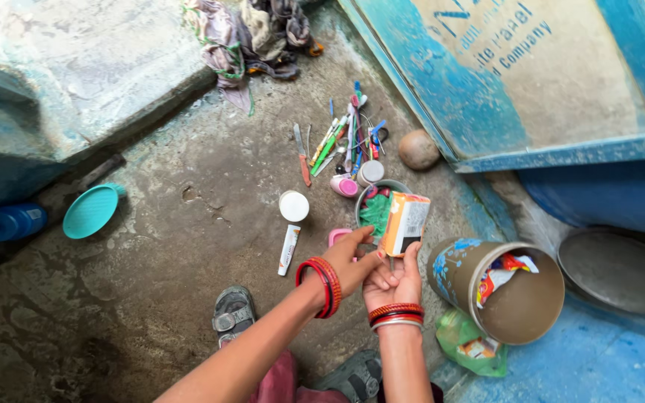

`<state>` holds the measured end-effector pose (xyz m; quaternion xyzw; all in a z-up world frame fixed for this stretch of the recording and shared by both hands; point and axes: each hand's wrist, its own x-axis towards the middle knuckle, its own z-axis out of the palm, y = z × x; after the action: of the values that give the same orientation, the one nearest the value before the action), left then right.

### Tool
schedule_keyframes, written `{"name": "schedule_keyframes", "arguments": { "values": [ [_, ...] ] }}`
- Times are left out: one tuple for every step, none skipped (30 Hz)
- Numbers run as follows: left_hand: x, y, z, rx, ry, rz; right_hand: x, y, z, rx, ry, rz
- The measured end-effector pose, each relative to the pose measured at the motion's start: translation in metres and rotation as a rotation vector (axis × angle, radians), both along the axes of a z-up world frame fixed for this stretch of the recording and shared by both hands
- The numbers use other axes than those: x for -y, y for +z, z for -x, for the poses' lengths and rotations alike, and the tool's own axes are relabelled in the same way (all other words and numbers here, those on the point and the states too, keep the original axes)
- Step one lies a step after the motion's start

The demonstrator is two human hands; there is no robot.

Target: The person organizes bathroom supplies on the floor, including toothbrushes, a soap container, a scrub brush, and a wooden pestle. They place the soap container and pestle on a wall shelf, then put the scrub brush and several toothbrushes into a wall-mounted holder.

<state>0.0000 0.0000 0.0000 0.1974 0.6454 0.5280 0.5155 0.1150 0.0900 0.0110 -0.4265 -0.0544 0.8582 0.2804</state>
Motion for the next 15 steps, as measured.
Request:
{"name": "schedule_keyframes", "arguments": {
  "values": [
    [-0.003, 0.018, 0.007, -0.048, 0.013, -0.001, 0.002, 0.002, 0.005, 0.061, 0.000, 0.014],
    [-0.005, 0.035, 0.014, -0.096, 0.025, -0.002, 0.005, 0.002, 0.011, 0.121, 0.001, 0.028],
    [-0.005, 0.051, 0.023, -0.144, 0.034, 0.000, 0.010, 0.003, 0.017, 0.183, -0.001, 0.045],
    [-0.003, 0.065, 0.031, -0.022, 0.044, 0.061, 0.016, 0.003, 0.025, 0.198, 0.045, 0.047],
    [-0.002, 0.076, 0.038, 0.101, 0.053, 0.120, 0.023, 0.004, 0.034, 0.214, 0.093, 0.048],
    [-0.001, 0.084, 0.045, 0.224, 0.058, 0.176, 0.029, 0.006, 0.042, 0.231, 0.141, 0.050],
    [0.001, 0.088, 0.053, 0.220, 0.103, 0.183, 0.036, 0.010, 0.049, 0.265, 0.174, -0.025],
    [0.002, 0.088, 0.061, 0.215, 0.147, 0.189, 0.043, 0.016, 0.057, 0.299, 0.207, -0.100],
    [0.004, 0.085, 0.068, 0.209, 0.192, 0.196, 0.048, 0.021, 0.065, 0.331, 0.240, -0.174],
    [0.005, 0.078, 0.075, 0.068, 0.321, 0.070, 0.050, 0.026, 0.074, 0.372, 0.283, -0.216],
    [0.006, 0.069, 0.080, -0.072, 0.445, -0.054, 0.051, 0.031, 0.083, 0.416, 0.325, -0.256],
    [0.009, 0.059, 0.083, -0.214, 0.566, -0.179, 0.051, 0.035, 0.091, 0.461, 0.368, -0.296],
    [0.012, 0.047, 0.088, -0.122, 0.579, -0.121, 0.050, 0.038, 0.098, 0.441, 0.407, -0.351],
    [0.015, 0.034, 0.096, -0.030, 0.591, -0.063, 0.050, 0.040, 0.105, 0.420, 0.446, -0.405],
    [0.016, 0.023, 0.103, 0.059, 0.600, -0.011, 0.047, 0.041, 0.111, 0.395, 0.482, -0.465]
  ]
}}
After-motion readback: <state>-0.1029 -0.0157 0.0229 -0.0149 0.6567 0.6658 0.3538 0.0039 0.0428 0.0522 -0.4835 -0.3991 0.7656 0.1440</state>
